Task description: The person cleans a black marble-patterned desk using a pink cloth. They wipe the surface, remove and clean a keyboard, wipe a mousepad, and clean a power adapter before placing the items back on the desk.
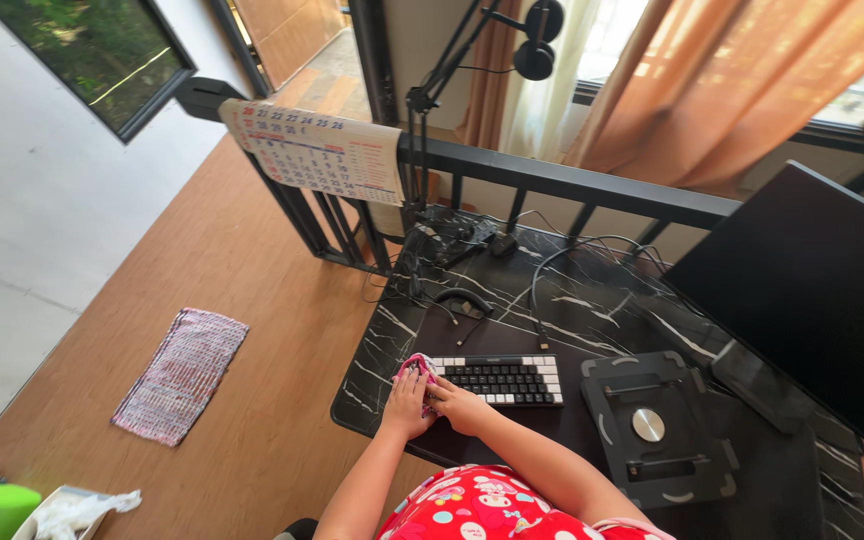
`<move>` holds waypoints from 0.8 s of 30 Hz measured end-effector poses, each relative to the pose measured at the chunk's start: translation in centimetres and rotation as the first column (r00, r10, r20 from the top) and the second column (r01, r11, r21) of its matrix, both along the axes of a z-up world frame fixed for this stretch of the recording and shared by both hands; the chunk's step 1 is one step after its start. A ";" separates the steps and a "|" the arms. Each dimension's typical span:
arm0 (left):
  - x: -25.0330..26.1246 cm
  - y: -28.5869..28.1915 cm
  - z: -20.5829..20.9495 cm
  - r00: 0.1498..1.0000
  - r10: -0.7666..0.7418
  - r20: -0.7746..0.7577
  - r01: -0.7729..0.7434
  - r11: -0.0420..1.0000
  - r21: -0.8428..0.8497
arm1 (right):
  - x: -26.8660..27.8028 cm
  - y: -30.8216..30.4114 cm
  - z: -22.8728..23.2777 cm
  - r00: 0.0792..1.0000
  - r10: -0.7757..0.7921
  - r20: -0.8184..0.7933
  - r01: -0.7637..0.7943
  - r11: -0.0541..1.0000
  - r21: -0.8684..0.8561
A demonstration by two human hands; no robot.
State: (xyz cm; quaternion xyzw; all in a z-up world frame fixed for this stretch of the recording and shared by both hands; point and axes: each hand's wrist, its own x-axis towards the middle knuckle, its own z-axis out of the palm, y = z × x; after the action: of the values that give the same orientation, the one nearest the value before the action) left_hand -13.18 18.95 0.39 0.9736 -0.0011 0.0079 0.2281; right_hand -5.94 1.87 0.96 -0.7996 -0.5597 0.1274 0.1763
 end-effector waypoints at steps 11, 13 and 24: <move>2.8 -6.3 -0.2 0.972 -0.218 0.094 0.211 0.974 0.077 | -0.8 -7.9 -0.4 0.959 -0.256 -0.120 0.264 0.963 0.054; 3.3 -7.4 -0.3 0.962 -0.255 0.096 0.248 0.966 0.075 | -0.9 -9.0 -0.5 0.952 -0.280 -0.119 0.292 0.952 0.094; 4.5 -11.5 -0.6 0.890 -0.410 0.200 0.417 0.909 0.008 | -1.7 -14.4 0.4 0.919 -0.393 -0.033 0.393 0.904 0.169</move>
State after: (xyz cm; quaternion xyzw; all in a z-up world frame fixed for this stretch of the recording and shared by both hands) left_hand -8.72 7.46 -0.21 0.9412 -0.2305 0.0555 0.2406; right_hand -7.63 -12.57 1.41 -0.8777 -0.3963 0.0398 0.2665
